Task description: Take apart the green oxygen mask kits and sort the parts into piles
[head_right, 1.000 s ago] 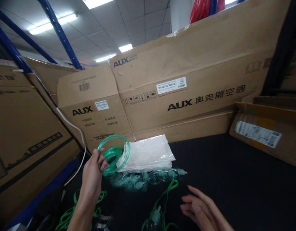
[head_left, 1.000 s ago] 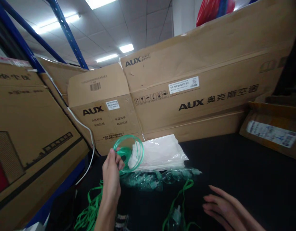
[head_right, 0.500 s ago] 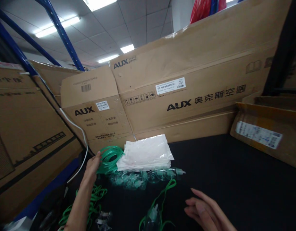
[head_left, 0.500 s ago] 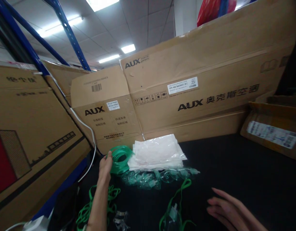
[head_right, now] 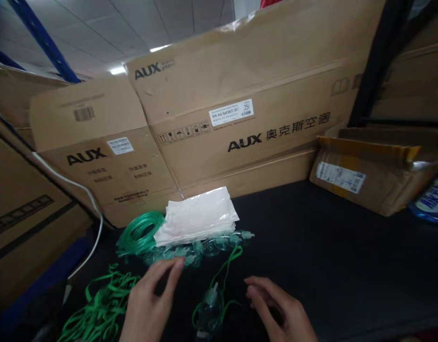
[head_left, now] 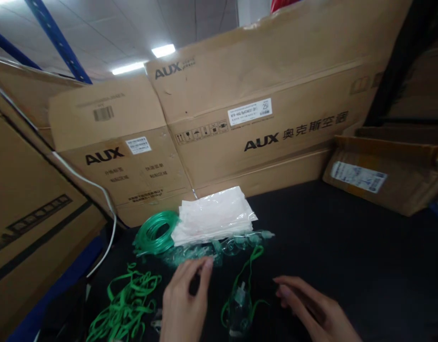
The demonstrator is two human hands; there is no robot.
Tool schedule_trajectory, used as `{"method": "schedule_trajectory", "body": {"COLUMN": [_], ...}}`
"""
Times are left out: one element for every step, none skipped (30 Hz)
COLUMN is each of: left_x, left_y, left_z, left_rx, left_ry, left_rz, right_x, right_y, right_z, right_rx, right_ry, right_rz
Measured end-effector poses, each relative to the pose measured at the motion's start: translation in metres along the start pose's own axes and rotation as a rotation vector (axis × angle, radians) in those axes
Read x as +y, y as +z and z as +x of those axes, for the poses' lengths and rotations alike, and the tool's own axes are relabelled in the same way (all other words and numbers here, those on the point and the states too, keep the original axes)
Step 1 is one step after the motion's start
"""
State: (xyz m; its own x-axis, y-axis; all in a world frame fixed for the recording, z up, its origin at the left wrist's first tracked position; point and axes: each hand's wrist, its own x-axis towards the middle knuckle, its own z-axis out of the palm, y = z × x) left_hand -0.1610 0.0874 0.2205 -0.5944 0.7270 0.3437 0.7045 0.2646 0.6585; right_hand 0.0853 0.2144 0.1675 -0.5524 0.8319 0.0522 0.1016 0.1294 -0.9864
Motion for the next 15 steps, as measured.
{"method": "schedule_trajectory", "body": {"left_x": [-0.001, -0.003, -0.007, -0.011, -0.015, -0.019, -0.023, -0.025, -0.027, -0.027, -0.027, -0.026, -0.025, -0.023, -0.021], "left_y": [0.01, 0.02, 0.028, 0.036, 0.042, 0.046, 0.049, 0.051, 0.052, 0.053, 0.053, 0.053, 0.053, 0.053, 0.053], "left_z": [-0.014, -0.027, -0.037, -0.046, -0.053, -0.058, -0.062, -0.064, -0.066, -0.066, -0.066, -0.065, -0.063, -0.061, -0.059], "left_rx": [-0.086, -0.136, -0.157, -0.179, -0.198, -0.222, -0.251, -0.274, -0.285, -0.284, -0.272, -0.256, -0.238, -0.223, -0.218], "left_ry": [0.022, 0.039, 0.047, 0.055, 0.067, 0.083, 0.105, 0.132, 0.165, 0.203, 0.245, 0.287, 0.328, 0.367, 0.402], "left_rz": [0.008, 0.02, 0.037, 0.061, 0.088, 0.121, 0.153, 0.178, 0.192, 0.192, 0.18, 0.16, 0.137, 0.113, 0.089], "right_x": [-0.003, -0.005, -0.007, -0.009, -0.01, -0.01, -0.01, -0.01, -0.009, -0.009, -0.008, -0.008, -0.008, -0.008, -0.008], "right_y": [0.006, 0.012, 0.018, 0.023, 0.027, 0.031, 0.033, 0.034, 0.034, 0.034, 0.033, 0.032, 0.031, 0.03, 0.029], "right_z": [-0.001, -0.003, -0.004, -0.004, -0.005, -0.006, -0.006, -0.006, -0.006, -0.006, -0.005, -0.005, -0.005, -0.005, -0.004], "right_rx": [-0.017, -0.038, -0.062, -0.088, -0.107, -0.121, -0.131, -0.132, -0.121, -0.103, -0.08, -0.061, -0.051, -0.057, -0.07], "right_ry": [-0.036, -0.07, -0.101, -0.129, -0.156, -0.176, -0.191, -0.202, -0.213, -0.22, -0.225, -0.232, -0.235, -0.234, -0.227], "right_rz": [-0.061, -0.112, -0.15, -0.175, -0.185, -0.186, -0.182, -0.176, -0.174, -0.179, -0.188, -0.196, -0.203, -0.207, -0.205]}}
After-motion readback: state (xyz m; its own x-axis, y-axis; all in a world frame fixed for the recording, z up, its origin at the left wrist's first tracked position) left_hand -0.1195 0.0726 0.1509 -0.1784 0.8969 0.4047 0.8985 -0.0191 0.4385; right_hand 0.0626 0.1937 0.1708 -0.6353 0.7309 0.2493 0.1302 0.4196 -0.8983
